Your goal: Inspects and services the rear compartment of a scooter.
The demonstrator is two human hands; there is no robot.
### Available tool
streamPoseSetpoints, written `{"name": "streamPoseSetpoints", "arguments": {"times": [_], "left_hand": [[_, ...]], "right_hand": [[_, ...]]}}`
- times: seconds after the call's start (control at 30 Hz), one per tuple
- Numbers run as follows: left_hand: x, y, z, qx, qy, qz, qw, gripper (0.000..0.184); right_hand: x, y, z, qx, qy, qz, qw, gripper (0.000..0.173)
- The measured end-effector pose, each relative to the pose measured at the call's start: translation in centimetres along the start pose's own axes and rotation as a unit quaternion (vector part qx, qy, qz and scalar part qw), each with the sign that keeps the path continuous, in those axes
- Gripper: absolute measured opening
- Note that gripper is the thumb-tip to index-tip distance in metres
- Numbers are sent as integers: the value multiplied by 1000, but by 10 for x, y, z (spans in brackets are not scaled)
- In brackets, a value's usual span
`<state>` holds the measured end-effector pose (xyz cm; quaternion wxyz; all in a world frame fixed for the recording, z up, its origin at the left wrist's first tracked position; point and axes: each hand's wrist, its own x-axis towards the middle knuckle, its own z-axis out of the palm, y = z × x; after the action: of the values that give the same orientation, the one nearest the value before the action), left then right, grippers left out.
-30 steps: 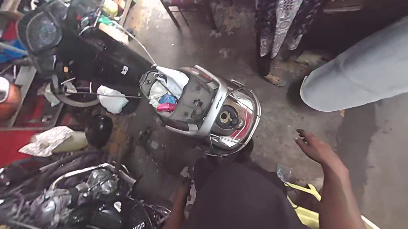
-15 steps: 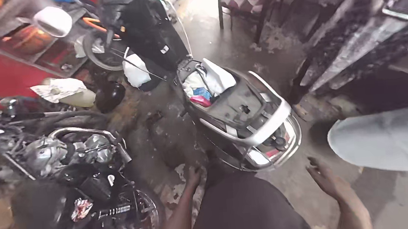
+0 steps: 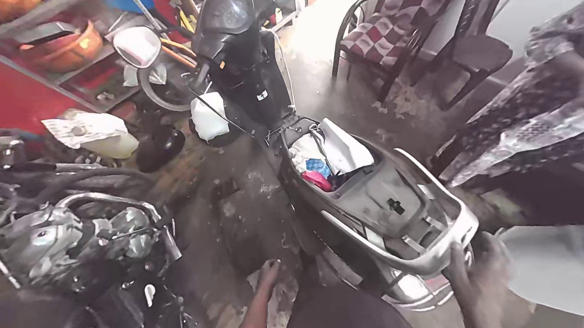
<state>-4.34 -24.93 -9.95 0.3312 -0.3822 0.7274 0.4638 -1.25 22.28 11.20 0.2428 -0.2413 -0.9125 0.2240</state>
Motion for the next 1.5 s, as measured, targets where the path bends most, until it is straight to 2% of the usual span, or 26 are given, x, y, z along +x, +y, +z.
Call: {"name": "streamPoseSetpoints", "arguments": {"times": [0.13, 0.3, 0.37, 0.5, 0.7, 0.8, 0.97, 1.1, 1.2, 1.3, 1.4, 1.5], "left_hand": [[9, 24, -6, -23, 4, 29, 999, 43], [10, 4, 1, -4, 8, 27, 1000, 42], [4, -11, 7, 12, 6, 8, 1000, 43], [-4, -46, 23, 40, -11, -28, 999, 46], [-64, -21, 43, 58, -31, -23, 998, 42], [-78, -3, 54, 82, -21, 2, 996, 43], [-99, 23, 66, 159, -7, 57, 986, 43], [-110, 26, 80, 193, 4, 74, 978, 44], [-140, 33, 104, 209, 3, 100, 973, 38], [-153, 22, 123, 230, -10, 125, 965, 40], [-171, 7, 140, 241, -44, 117, 962, 45], [-181, -12, 143, 242, -68, 134, 958, 44]], "right_hand": [[7, -20, 14, 21, 14, -42, 999, 69], [7, -17, 29, 20, -29, -25, 999, 69], [5, -5, 39, 1, -27, -50, 998, 62], [3, 15, 56, 22, 46, -120, 991, 43], [1, 15, 53, 78, 41, -108, 990, 31], [0, 22, 56, 105, 29, -112, 988, 31], [-4, 45, 60, 123, -3, -176, 977, 34], [-5, 63, 54, 130, -60, -238, 961, 33], [-1, 66, 46, 142, -96, -261, 950, 32], [2, 68, 41, 153, -132, -266, 943, 34], [5, 70, 39, 157, -146, -275, 937, 35], [8, 70, 38, 146, -148, -284, 936, 37]]}}
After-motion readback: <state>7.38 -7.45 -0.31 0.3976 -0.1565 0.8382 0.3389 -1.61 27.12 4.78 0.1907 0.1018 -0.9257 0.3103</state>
